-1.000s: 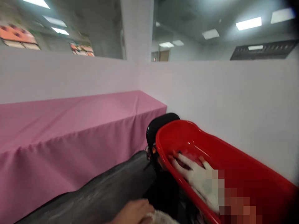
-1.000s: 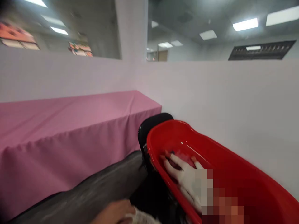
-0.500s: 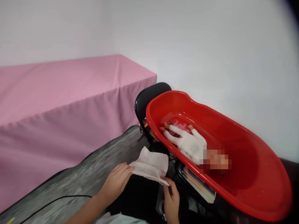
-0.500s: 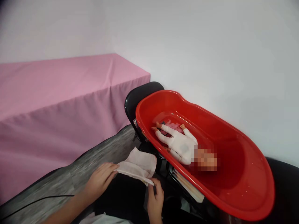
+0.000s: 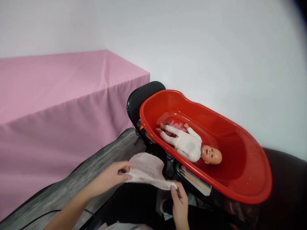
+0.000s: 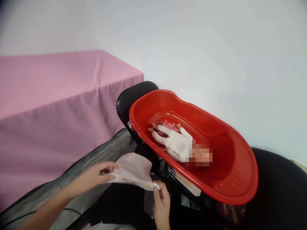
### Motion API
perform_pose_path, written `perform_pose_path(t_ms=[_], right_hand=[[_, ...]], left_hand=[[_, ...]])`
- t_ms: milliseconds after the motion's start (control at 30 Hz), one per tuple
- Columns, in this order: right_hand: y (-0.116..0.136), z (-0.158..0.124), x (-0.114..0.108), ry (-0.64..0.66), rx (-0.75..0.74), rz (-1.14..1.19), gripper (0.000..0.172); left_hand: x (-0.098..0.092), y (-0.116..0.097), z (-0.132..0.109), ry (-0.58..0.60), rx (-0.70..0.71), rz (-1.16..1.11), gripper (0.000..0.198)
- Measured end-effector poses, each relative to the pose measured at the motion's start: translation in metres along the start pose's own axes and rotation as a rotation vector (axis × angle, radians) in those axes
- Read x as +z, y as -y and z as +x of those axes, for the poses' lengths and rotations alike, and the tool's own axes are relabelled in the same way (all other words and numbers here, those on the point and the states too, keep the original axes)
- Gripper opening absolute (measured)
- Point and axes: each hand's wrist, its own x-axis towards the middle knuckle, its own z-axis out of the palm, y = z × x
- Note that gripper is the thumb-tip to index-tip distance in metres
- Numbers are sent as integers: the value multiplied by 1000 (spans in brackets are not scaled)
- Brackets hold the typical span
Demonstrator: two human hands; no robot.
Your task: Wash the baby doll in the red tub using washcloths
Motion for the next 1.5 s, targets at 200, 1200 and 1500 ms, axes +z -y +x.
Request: perform_pose_path(t_ms=[200, 1200, 1500], right_hand=[[-4, -40, -31, 87, 58, -20, 41], [-17, 10, -9, 324, -439, -355, 27], [-78, -7, 1, 58, -66, -141, 35]], left_hand=[[-19, -14, -43, 367, 63, -11, 13], [39, 59, -2, -321, 76, 60, 21], [64, 111, 16, -429, -28, -1, 27]])
